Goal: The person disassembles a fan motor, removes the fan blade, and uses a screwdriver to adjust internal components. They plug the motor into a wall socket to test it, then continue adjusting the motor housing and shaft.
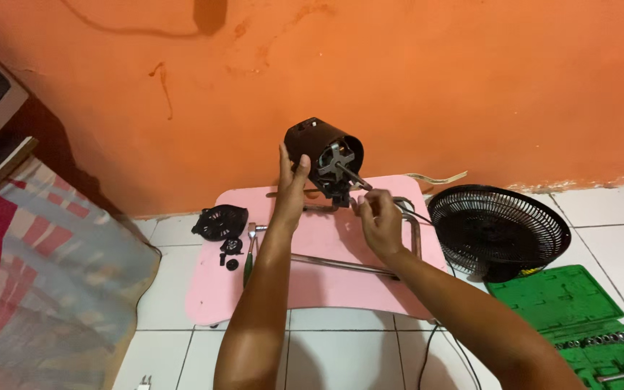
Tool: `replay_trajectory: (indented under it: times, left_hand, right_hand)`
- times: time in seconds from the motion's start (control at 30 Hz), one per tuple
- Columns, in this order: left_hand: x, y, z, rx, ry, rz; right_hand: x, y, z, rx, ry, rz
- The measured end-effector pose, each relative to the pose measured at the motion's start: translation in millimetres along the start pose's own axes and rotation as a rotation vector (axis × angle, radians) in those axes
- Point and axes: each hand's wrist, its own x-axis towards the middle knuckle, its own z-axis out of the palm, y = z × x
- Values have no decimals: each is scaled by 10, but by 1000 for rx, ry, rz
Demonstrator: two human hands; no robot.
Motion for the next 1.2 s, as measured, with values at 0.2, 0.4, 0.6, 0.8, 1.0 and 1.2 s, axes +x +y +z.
replay_trajectory:
  times: [0.2, 0.4, 0.6, 0.8, 1.0, 1.2]
  left_hand:
    - [17, -237, -300, 242, 70, 86]
    - [-364, -576, -1343, 910, 375, 84]
    - [-733, -759, -2075, 1093, 589, -765]
    - [-782, -1036, -2254, 941, 542, -745]
    - [-774, -1364, -2388, 639, 608, -487]
    - [-736, -1474, -2430, 496, 753, -128]
  right_hand:
    - [3, -324, -74, -123, 14, -171]
    - [-193, -549, 161, -283, -279, -108]
    - [-182, -446, 501, -323, -468, 2]
    - [-260, -341, 785, -353, -565, 41]
    - [-419, -450, 1100, -472, -691, -108]
    - [-767, -613, 1468, -495, -879, -154]
